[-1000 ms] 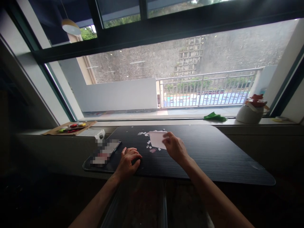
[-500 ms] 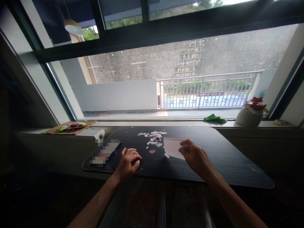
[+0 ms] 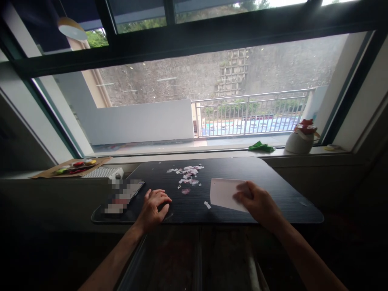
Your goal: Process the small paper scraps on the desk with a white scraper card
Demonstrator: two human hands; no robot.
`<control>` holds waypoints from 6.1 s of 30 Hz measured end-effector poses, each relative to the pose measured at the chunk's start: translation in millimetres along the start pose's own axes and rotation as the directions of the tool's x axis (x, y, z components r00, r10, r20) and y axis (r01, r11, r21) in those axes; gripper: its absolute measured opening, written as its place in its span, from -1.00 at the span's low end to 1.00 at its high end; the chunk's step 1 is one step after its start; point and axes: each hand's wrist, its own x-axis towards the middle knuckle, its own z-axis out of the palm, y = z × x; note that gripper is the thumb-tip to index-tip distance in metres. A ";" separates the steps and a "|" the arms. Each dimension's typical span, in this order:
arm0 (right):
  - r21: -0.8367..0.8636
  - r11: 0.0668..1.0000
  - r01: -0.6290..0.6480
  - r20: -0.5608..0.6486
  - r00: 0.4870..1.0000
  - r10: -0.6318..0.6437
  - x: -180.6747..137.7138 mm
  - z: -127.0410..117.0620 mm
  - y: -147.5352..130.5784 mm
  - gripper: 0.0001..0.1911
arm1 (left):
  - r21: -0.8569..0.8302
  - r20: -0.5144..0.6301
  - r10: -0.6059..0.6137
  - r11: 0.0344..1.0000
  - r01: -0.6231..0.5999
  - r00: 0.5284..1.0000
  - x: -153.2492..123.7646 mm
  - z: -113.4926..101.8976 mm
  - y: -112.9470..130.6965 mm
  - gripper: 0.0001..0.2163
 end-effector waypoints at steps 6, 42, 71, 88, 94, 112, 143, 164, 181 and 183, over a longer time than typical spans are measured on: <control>0.288 0.935 -0.204 0.151 0.974 0.166 22.4 8.9 14.8 -0.73 | 0.022 0.001 0.023 0.999 -0.023 1.000 -0.6 0.8 -5.0 -0.85; 0.335 0.910 -0.245 0.248 0.955 0.166 45.4 9.9 5.1 -0.79 | 0.032 -0.010 0.020 0.999 -0.019 1.000 1.0 -2.9 -2.3 -0.85; 0.227 0.903 -0.365 0.557 0.809 0.187 40.1 -5.4 6.5 -0.70 | 0.029 -0.005 0.032 0.999 -0.031 0.999 -0.2 -0.8 -4.7 -0.84; 0.213 0.893 -0.396 0.131 0.918 0.375 97.8 17.0 28.7 -0.75 | 0.018 0.006 0.032 0.999 -0.032 0.999 -0.4 -0.8 -6.9 -0.83; 0.257 0.872 -0.417 0.369 0.876 0.310 59.3 7.4 24.9 -0.83 | 0.020 0.022 0.020 1.000 -0.020 1.000 0.2 -2.0 -3.4 -0.83; 0.312 0.849 -0.427 0.583 0.791 0.184 25.9 -15.2 22.0 -0.67 | 0.018 0.010 0.019 1.000 -0.019 1.000 0.9 -2.5 -2.3 -0.84; 0.370 0.927 -0.062 -0.030 0.996 0.079 21.8 103.5 -2.6 -0.71 | 0.194 0.110 0.052 0.978 -0.073 0.993 24.9 9.3 20.8 -0.77; 0.324 0.944 -0.064 -0.032 0.996 0.078 22.1 104.1 -4.3 -0.77 | 0.009 0.399 -0.173 0.983 0.185 0.901 53.5 -18.8 9.3 -0.91; 0.338 0.937 -0.093 -0.008 0.995 0.102 21.4 105.0 -2.8 -0.76 | -0.306 0.296 -0.398 0.822 0.481 0.868 38.4 -31.0 -24.6 -0.77; 0.336 0.937 -0.097 -0.016 0.994 0.109 21.3 104.0 -4.2 -0.76 | -0.300 0.269 -0.392 0.834 0.463 0.880 38.7 -30.0 -23.6 -0.76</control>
